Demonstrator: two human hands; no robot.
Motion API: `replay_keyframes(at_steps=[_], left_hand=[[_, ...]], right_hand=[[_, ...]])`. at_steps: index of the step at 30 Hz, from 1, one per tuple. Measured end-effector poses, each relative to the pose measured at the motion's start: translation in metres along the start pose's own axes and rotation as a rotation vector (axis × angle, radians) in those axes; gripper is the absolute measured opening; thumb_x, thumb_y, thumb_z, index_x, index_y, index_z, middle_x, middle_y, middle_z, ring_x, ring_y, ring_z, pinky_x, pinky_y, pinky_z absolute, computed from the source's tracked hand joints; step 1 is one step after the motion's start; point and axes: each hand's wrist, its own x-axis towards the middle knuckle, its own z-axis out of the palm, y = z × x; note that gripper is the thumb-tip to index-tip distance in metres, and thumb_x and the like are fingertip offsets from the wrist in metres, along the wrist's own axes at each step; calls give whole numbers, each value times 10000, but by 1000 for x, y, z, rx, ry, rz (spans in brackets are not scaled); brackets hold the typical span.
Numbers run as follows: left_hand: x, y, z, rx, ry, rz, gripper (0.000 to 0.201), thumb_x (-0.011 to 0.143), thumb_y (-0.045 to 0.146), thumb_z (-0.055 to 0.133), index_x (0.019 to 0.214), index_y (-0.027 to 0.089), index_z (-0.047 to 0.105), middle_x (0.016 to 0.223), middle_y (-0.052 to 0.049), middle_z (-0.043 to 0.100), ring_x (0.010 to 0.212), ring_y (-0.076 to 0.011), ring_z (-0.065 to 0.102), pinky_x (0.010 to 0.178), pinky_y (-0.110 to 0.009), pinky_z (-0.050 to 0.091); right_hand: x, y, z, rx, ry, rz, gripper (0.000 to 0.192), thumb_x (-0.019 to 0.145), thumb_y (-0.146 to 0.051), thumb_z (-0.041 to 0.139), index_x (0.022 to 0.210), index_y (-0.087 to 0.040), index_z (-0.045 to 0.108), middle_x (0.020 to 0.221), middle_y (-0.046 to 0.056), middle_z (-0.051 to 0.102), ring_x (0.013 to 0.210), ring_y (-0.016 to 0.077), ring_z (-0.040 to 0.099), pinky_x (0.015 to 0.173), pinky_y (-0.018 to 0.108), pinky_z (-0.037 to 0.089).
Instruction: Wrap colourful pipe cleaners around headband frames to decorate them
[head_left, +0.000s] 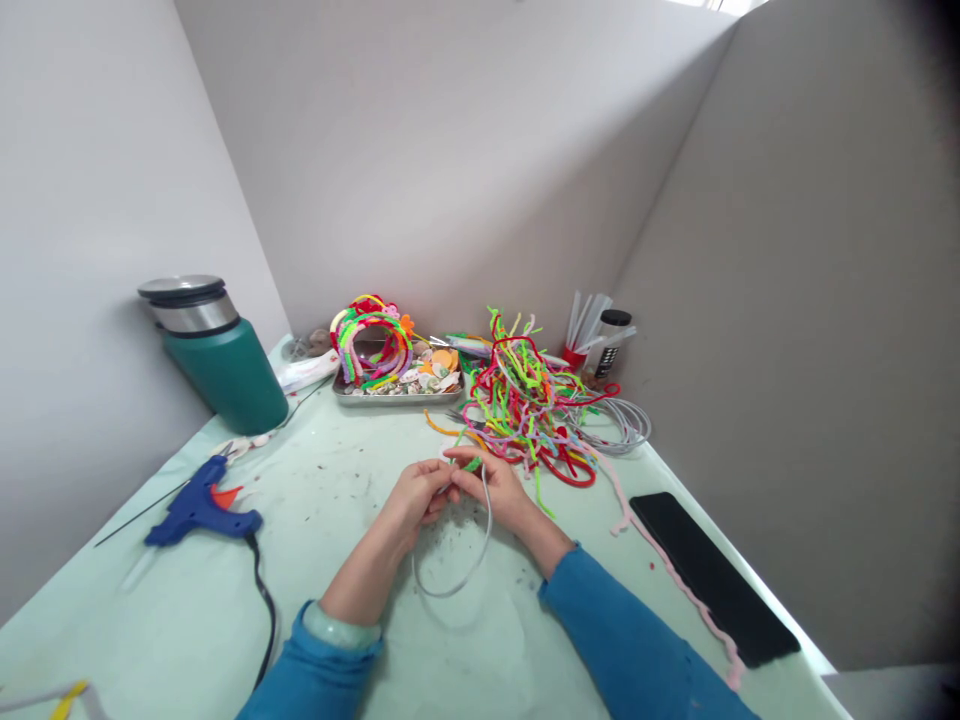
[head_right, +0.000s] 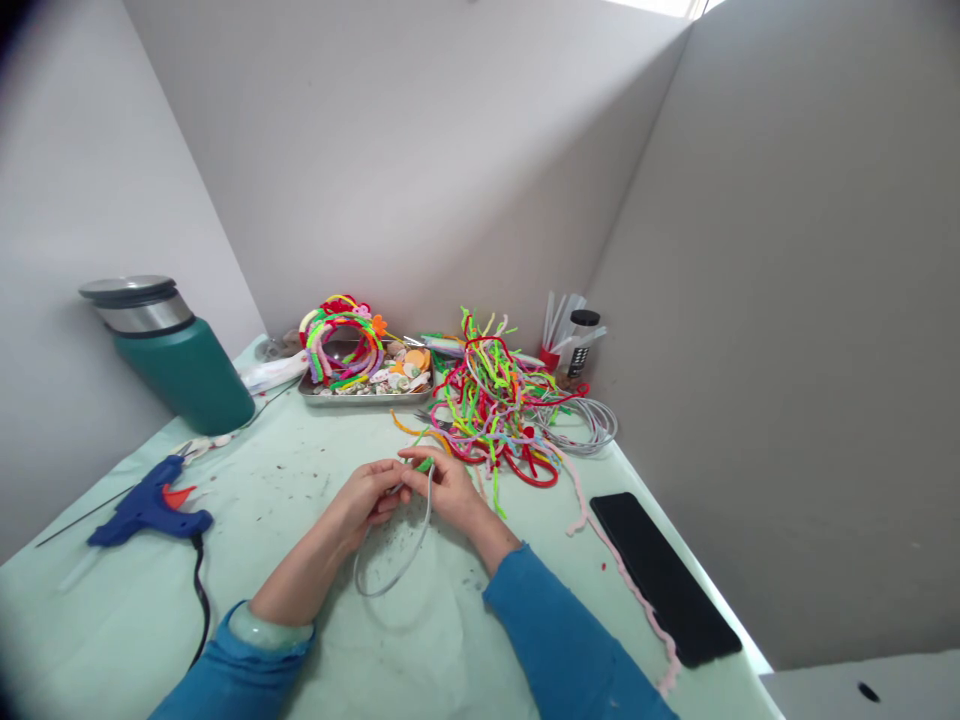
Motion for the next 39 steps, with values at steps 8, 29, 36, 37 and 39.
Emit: replay_keyframes(at_steps=[8, 29, 36, 37, 39], left_hand=[[0, 1, 3, 49, 80, 0, 238, 648, 359, 596, 685, 160, 470, 501, 31, 537, 323, -10, 237, 335, -167, 89], [0, 6, 6, 75, 199, 229, 317, 628, 410, 673, 743, 125, 596, 488, 36, 522, 361, -29, 345, 376, -172, 225], [3, 3, 7, 104, 188, 266, 261, 595, 322, 680, 760, 128, 621, 524, 22, 565, 417, -55, 427, 442, -184, 319], [4, 2, 7, 116, 189, 275, 255, 601, 318, 672, 762, 127, 622, 534, 17, 571, 429, -60, 439, 452, -187, 331], [5, 1, 7, 133, 197, 296, 253, 613, 321, 660, 768, 123, 625, 560, 4, 586, 468, -76, 474, 480, -195, 357]], right_hand=[[0, 0, 0, -113, 14, -25, 300, 785, -354, 577, 1033, -190, 619, 986, 56, 620, 876, 166, 571, 777, 296, 454], [2, 11, 2, -60, 8, 25, 156, 805, -266, 522, 710, -160, 585, 557, -39, 453, 494, 82, 379, 469, 195, 293], [5, 22, 3, -101, 82, -4, 135, 778, -197, 484, 748, -157, 609, 592, -32, 499, 500, 83, 392, 483, 190, 307], [5, 23, 2, -104, 94, -5, 136, 774, -195, 484, 752, -156, 611, 597, -30, 506, 505, 85, 395, 485, 190, 309], [6, 23, 2, -118, 113, 0, 133, 770, -207, 494, 733, -150, 609, 594, -27, 506, 509, 87, 396, 484, 191, 307]])
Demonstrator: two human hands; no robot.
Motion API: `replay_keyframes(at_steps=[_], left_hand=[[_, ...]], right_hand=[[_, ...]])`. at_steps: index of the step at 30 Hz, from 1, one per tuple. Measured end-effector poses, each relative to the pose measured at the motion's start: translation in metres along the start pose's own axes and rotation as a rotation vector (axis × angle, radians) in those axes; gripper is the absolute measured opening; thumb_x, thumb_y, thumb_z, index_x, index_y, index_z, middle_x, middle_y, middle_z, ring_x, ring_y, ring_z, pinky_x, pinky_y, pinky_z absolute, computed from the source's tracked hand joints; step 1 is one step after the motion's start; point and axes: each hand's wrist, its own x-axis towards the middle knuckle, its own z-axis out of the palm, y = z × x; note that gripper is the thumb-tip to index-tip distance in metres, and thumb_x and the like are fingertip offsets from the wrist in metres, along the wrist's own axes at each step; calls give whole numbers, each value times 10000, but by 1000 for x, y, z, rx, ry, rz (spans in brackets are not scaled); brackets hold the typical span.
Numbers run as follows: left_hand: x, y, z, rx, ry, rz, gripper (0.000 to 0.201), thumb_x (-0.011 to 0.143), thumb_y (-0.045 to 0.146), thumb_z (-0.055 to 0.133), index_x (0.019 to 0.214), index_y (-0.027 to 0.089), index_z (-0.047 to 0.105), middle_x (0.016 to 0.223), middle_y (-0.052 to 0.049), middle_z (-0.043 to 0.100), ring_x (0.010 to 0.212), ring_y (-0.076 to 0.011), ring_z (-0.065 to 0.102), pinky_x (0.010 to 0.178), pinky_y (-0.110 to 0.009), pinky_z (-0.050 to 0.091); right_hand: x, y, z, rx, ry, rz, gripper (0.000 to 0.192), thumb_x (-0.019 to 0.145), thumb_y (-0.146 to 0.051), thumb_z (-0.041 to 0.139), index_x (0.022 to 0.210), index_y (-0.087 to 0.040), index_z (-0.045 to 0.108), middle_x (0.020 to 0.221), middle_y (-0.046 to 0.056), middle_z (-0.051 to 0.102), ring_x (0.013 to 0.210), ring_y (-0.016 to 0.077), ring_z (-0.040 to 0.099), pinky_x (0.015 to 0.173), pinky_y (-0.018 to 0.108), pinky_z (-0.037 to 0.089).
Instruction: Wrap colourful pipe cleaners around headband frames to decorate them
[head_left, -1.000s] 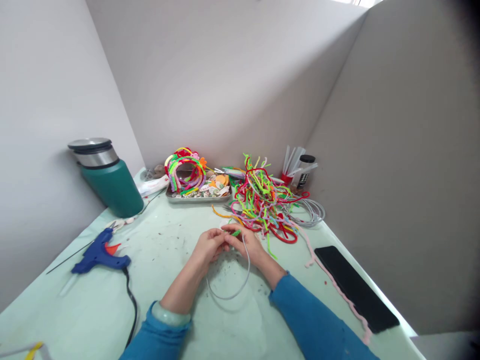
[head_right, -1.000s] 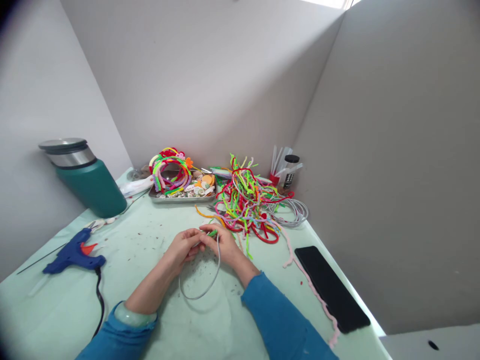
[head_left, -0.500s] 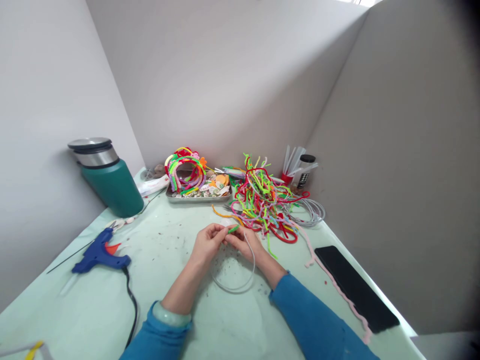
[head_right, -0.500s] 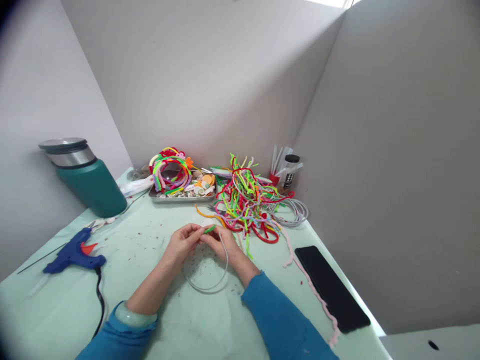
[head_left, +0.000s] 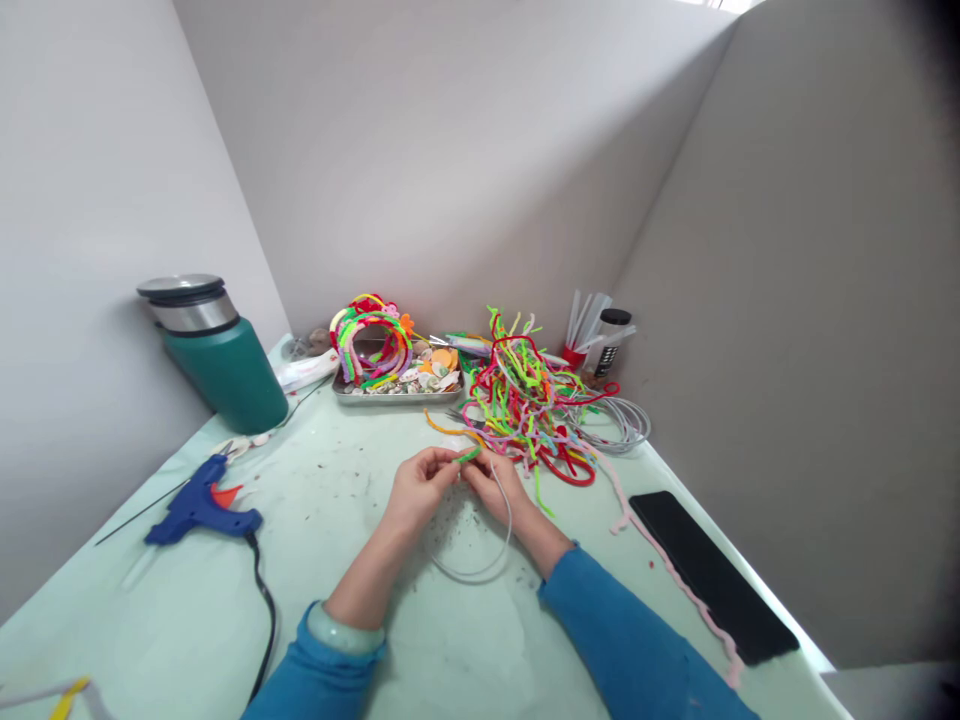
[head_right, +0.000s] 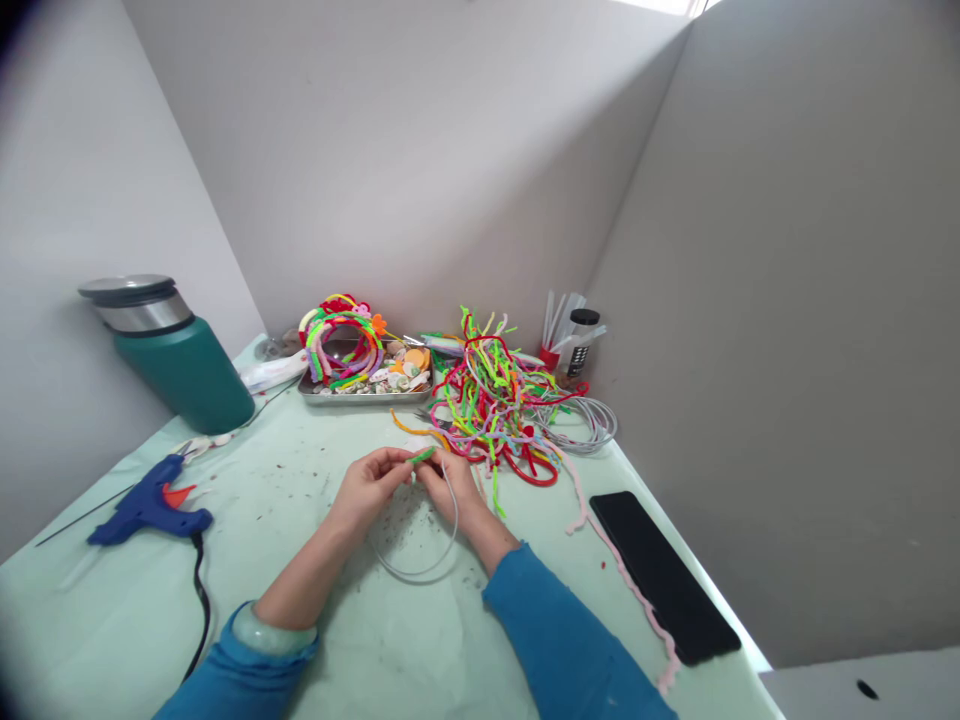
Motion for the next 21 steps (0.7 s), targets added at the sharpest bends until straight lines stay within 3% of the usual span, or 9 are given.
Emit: replay_keyframes(at_steps=[5, 11, 21], left_hand=[[3, -5, -3, 95, 56, 70, 262, 633, 347, 650, 768, 122, 629, 606, -10, 610, 572, -114, 544, 565, -216, 407], [2, -5, -6, 201, 90, 120, 237, 665, 353, 615, 737, 130, 652, 619, -11, 628, 590, -125, 551, 602, -227, 423], [1, -1, -7, 210, 120, 130, 230, 669, 349, 595, 725, 136, 661, 640, -18, 647, 613, -134, 567, 608, -228, 424]], right_hand=[[1, 1, 1, -22, 29, 9, 184, 773, -274, 530, 668, -140, 598, 569, -26, 494, 515, 89, 402, 481, 193, 306], [1, -2, 1, -45, 37, -26, 196, 779, -316, 564, 721, -141, 631, 633, -5, 564, 578, 111, 473, 533, 209, 362], [0, -9, -2, -190, 102, -210, 152, 776, -290, 601, 705, -167, 653, 704, 19, 541, 656, 129, 498, 566, 229, 381]])
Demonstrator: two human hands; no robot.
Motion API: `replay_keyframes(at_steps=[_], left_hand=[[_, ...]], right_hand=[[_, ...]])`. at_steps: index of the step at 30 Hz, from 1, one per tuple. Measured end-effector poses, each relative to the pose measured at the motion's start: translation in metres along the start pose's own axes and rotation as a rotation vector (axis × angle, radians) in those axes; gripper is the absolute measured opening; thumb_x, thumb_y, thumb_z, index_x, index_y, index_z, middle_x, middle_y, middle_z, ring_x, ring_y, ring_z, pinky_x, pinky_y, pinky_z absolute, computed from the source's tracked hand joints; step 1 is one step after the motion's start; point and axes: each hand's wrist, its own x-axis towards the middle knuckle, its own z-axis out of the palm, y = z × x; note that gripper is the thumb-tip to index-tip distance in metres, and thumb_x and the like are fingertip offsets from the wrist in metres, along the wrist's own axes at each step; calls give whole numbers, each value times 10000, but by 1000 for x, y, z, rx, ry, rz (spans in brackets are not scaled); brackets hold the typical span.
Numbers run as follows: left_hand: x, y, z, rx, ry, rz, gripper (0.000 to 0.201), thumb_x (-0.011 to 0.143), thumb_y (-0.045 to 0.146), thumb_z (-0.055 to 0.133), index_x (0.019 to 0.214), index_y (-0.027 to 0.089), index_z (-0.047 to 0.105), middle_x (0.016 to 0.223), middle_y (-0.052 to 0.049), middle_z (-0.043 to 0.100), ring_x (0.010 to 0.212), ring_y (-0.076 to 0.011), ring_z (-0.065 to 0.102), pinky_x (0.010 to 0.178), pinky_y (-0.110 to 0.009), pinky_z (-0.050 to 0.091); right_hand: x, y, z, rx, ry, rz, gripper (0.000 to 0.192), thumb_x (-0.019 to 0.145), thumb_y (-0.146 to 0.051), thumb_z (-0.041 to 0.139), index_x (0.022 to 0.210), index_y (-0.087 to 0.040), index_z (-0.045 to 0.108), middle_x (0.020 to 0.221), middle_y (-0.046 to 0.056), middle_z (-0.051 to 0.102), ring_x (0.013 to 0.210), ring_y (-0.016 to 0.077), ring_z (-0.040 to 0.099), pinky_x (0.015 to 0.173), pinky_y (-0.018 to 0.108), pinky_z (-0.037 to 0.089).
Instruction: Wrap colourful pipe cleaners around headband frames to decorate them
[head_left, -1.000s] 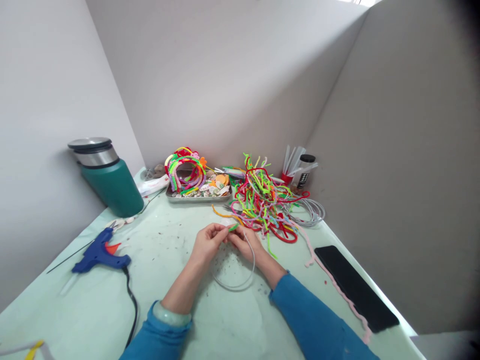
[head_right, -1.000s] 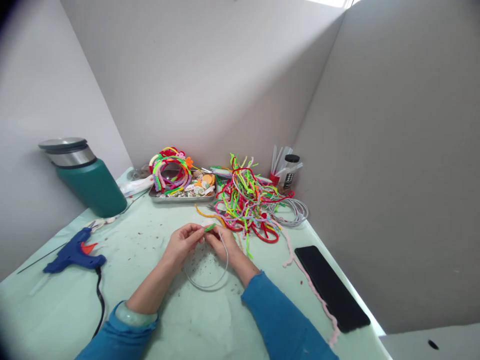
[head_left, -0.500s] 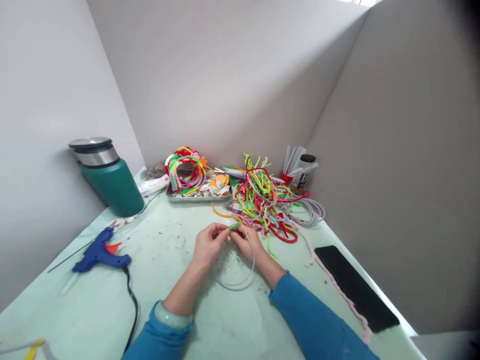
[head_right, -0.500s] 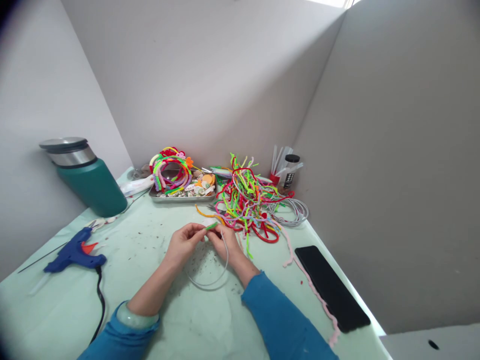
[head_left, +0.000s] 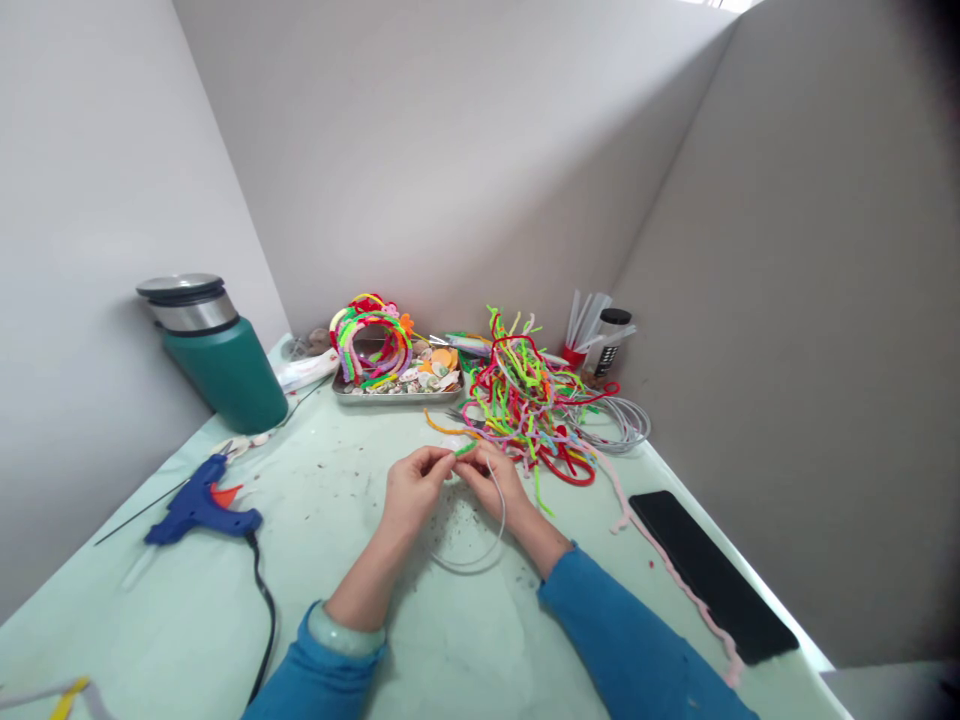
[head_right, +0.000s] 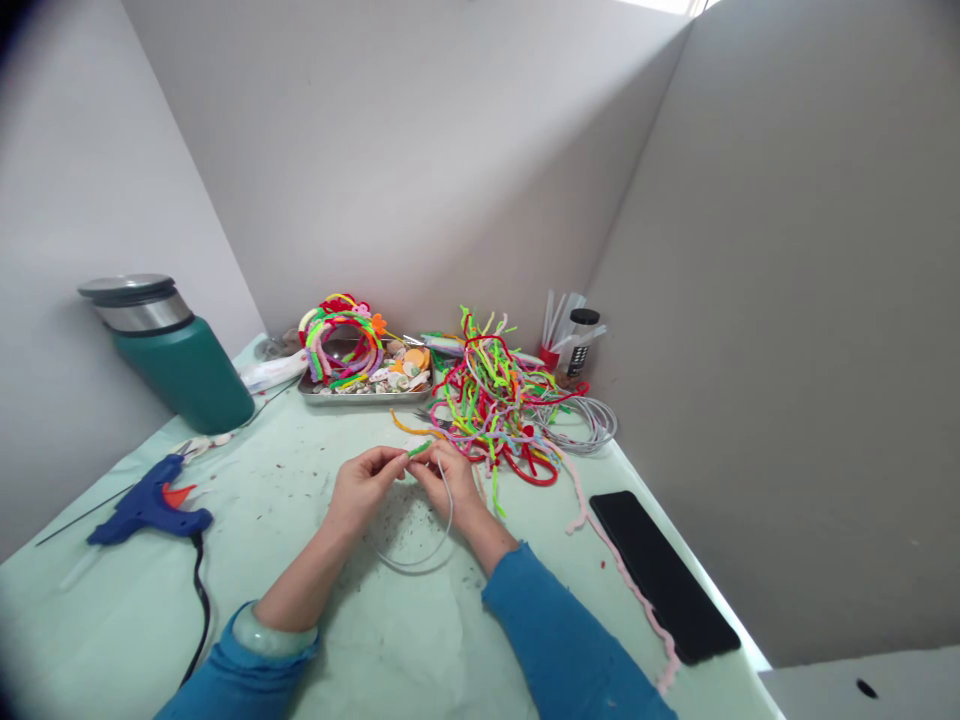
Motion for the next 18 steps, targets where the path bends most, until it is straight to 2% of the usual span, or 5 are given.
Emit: replay_keyframes(at_steps=[8, 18], left_hand=[[0, 0, 0, -1, 5, 7, 241, 676, 356, 587, 729, 132, 656, 644, -27, 648, 628, -143, 574, 632, -246, 440], [2, -3, -2, 47, 41, 19, 235, 695, 352, 577, 742, 136, 656, 665, -24, 655, 636, -140, 574, 628, -231, 431]], right_hand=[[0, -1, 0, 2, -38, -2, 123, 782, -252, 591, 720, -166, 655, 726, 26, 593, 727, 144, 542, 653, 245, 415], [-1, -6, 0, 67, -86, 129, 119, 775, -235, 568, 734, -146, 636, 667, 10, 605, 622, 120, 533, 602, 227, 413]])
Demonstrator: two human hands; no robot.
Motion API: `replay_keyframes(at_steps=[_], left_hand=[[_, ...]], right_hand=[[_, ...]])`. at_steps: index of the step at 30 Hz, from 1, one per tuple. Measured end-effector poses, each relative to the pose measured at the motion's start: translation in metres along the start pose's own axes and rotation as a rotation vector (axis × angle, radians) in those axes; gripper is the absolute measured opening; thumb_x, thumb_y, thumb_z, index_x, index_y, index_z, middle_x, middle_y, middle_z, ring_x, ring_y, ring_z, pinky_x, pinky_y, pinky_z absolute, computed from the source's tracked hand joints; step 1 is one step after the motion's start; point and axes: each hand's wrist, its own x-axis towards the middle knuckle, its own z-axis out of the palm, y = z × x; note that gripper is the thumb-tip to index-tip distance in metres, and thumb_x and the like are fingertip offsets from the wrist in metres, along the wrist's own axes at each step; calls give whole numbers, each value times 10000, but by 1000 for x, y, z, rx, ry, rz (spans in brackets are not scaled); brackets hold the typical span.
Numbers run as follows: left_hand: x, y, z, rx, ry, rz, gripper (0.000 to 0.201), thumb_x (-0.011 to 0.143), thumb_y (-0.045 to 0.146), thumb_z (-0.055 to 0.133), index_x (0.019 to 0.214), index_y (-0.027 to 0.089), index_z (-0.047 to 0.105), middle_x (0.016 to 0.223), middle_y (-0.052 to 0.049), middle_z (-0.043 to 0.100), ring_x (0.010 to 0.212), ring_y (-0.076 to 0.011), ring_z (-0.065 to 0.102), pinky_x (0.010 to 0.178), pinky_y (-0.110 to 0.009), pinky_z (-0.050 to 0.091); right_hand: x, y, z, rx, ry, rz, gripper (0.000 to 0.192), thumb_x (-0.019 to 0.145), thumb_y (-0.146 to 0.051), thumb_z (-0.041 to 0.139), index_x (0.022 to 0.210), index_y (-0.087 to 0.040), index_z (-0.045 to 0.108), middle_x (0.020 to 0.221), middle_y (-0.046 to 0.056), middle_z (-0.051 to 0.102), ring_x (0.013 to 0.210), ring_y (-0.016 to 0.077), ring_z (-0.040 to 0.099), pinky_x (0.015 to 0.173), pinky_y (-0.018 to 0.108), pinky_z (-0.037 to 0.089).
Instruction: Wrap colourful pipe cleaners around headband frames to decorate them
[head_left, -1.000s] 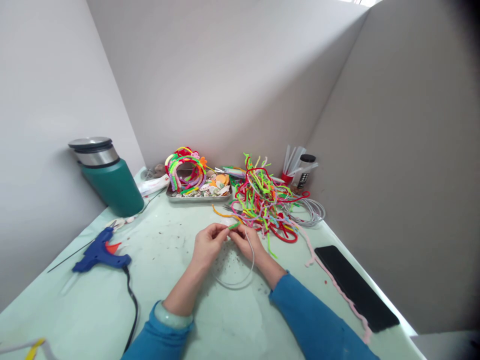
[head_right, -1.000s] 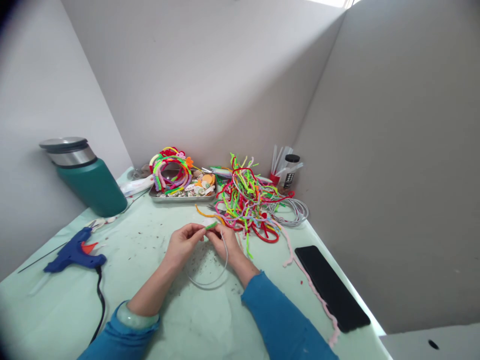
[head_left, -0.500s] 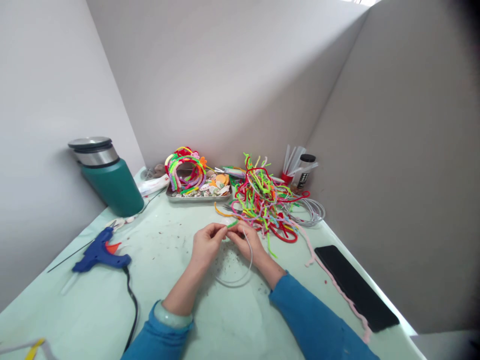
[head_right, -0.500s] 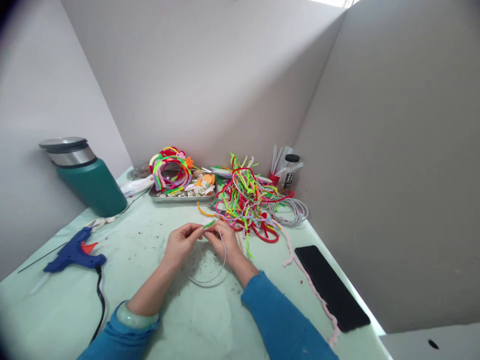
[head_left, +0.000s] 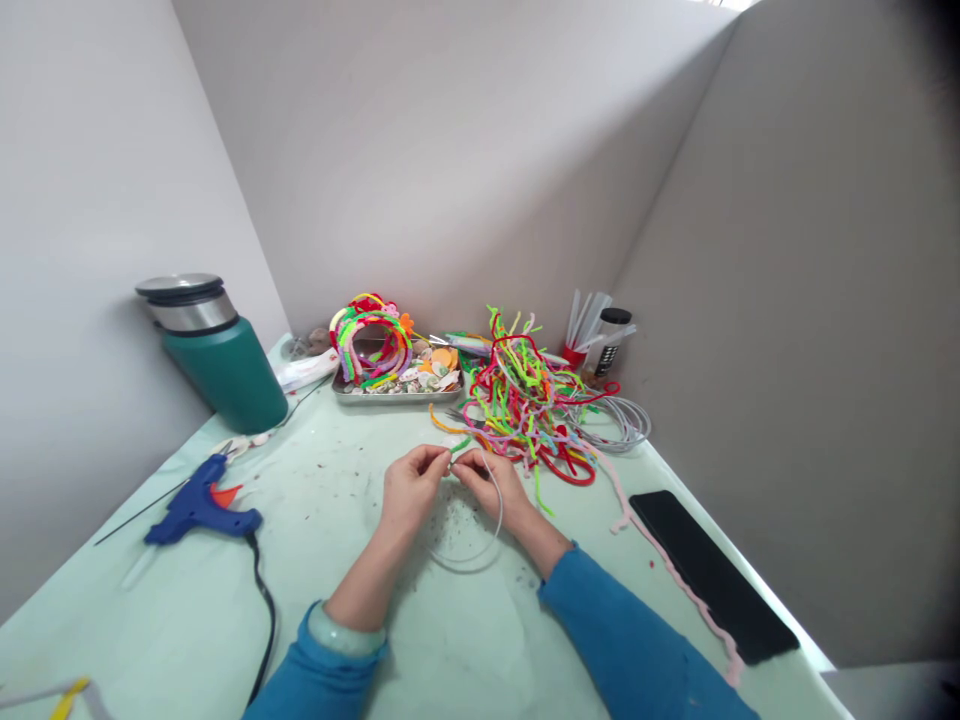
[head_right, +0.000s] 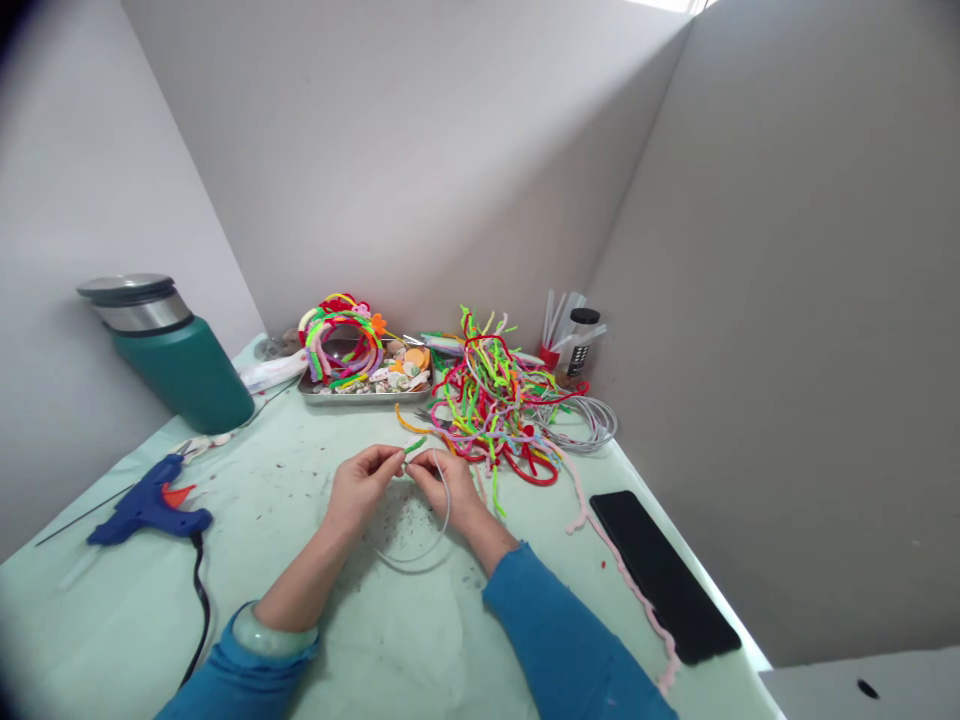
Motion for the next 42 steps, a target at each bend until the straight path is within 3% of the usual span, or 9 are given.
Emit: replay_keyframes(at_steps=[12, 21, 31, 36, 42], left_hand=[[0, -2, 0, 10, -37, -49, 276, 690, 366, 587, 810, 146, 704, 758, -51, 702, 717, -178, 617, 687, -259, 451], [-1, 2, 0, -147, -29, -186, 375, 655, 438, 618, 819, 108, 689, 573, -15, 629, 480, -99, 502, 501, -211, 379], [2, -4, -1, 10, -34, -50, 305, 708, 379, 559, 850, 153, 705, 756, -49, 705, 715, -191, 625, 685, -275, 459], [2, -7, 1, 1, -81, -21, 293, 720, 361, 543, 840, 149, 707, 793, -51, 707, 762, -194, 624, 724, -276, 456], [2, -6, 2, -49, -124, -57, 255, 730, 306, 532, 830, 136, 694, 766, -48, 698, 726, -175, 614, 689, -256, 454]], right_hand=[[-2, 5, -4, 182, -55, 89, 282, 799, -394, 545, 725, -138, 638, 583, -3, 544, 536, 98, 469, 507, 213, 365], [-1, 1, -8, 331, -105, 127, 367, 820, -449, 499, 787, -127, 673, 637, 33, 606, 618, 129, 546, 598, 247, 420], [-1, 5, -7, 297, -126, 130, 333, 813, -426, 522, 842, -131, 675, 663, 25, 609, 613, 118, 536, 578, 232, 406], [-2, 3, -8, 349, -171, 114, 327, 825, -418, 507, 798, -131, 661, 659, 23, 583, 588, 103, 500, 571, 227, 394], [-3, 7, -6, 378, -166, 101, 266, 817, -369, 535, 908, -150, 656, 692, 21, 592, 577, 94, 484, 544, 214, 384]])
